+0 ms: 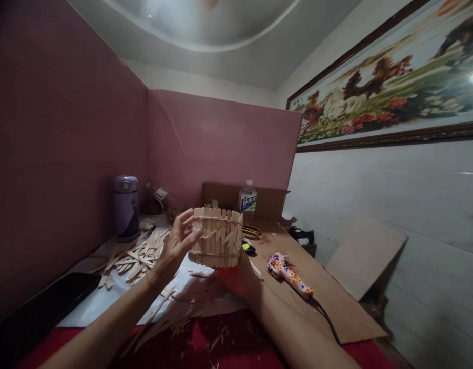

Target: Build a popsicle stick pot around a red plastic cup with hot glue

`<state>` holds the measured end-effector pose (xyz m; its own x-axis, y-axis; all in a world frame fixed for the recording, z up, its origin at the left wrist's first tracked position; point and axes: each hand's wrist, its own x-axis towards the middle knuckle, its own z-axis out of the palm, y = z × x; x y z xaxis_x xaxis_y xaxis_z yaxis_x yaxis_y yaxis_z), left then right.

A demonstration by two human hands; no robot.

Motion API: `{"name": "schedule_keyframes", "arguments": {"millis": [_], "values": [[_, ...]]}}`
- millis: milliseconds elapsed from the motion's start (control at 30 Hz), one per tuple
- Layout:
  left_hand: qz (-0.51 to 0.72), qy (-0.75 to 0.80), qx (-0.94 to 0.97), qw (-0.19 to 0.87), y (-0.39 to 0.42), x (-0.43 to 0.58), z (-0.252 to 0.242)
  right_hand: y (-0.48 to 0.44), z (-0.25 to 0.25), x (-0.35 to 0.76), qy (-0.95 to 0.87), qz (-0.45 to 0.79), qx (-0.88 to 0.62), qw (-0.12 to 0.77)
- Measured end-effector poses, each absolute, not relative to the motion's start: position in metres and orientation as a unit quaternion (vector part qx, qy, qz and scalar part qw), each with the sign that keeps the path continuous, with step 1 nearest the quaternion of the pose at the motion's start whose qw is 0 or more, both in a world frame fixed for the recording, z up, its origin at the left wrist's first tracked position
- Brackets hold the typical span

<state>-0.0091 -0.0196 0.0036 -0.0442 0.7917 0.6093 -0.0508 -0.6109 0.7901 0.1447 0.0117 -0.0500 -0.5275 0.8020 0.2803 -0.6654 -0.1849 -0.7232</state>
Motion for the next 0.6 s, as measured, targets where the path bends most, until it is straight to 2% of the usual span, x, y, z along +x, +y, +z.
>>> {"name": "schedule_keyframes", "arguments": {"millis": [267,367,467,600], "values": [[0.637,0.291,0.697,0.156,-0.029,-0.024,0.022,0.002,-0.032,0.151,-0.443,0.802,-0.094,0.389],[0.615,0.338,0.698,0.141,-0.032,-0.026,0.028,0.003,-0.028,0.153,-0.449,0.803,-0.099,0.379],[0.61,0.369,0.685,0.151,-0.03,-0.027,0.028,0.013,-0.028,0.16,-0.447,0.76,-0.177,0.437],[0.571,0.432,0.686,0.129,-0.022,-0.027,0.022,0.023,-0.03,0.167,-0.454,0.609,-0.331,0.56]]}}
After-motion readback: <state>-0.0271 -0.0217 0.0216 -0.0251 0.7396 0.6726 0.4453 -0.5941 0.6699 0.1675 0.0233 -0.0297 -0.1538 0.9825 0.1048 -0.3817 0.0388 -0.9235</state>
